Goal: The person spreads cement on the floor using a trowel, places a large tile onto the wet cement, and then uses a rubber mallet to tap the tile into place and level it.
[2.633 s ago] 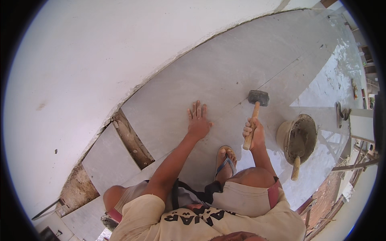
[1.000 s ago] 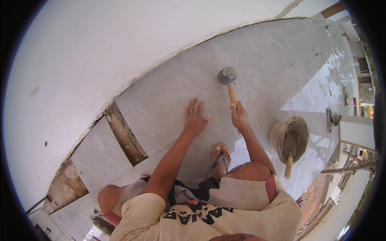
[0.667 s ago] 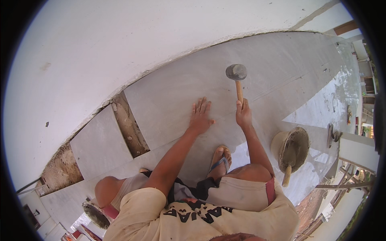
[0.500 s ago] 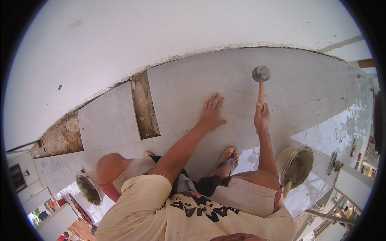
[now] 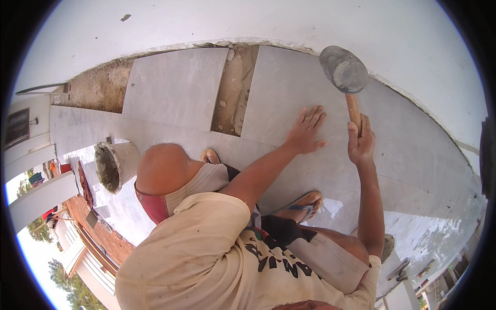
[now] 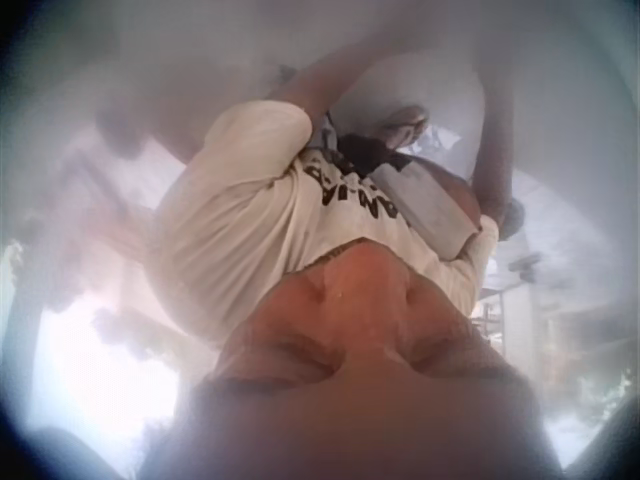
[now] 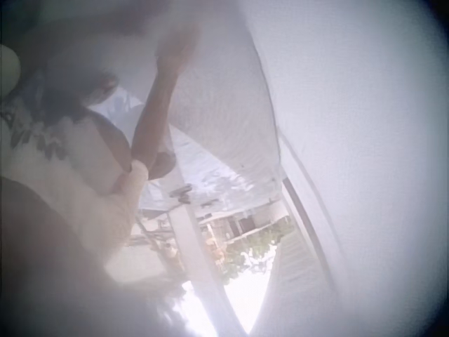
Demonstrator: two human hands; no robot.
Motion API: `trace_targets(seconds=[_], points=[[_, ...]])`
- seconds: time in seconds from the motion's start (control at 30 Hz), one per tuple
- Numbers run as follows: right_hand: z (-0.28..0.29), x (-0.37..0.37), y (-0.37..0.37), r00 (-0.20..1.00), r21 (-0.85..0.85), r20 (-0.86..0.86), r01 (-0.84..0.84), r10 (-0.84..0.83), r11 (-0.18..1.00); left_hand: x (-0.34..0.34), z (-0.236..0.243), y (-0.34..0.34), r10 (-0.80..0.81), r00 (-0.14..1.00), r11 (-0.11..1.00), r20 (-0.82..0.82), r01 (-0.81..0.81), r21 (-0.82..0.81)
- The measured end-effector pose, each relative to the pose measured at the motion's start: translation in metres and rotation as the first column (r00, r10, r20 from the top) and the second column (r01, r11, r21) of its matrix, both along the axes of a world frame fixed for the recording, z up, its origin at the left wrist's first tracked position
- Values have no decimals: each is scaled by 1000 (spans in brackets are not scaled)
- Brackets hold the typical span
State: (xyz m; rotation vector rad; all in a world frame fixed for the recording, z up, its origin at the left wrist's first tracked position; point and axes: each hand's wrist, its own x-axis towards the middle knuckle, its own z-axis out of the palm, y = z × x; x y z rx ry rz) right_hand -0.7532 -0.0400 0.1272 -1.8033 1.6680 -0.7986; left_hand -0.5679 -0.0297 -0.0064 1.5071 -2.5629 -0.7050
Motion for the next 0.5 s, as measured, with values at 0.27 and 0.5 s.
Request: trace_targets(seconds=[0.27,0.5], points=[[-56,47,-28,975,305,-124,-141,186,942,2,-9,-5,-65,989,997,130,60,39],[-84,46,-20,973,242,-164,-121,163,963,-3,-5,-9,-162,979,978,122,143,150]])
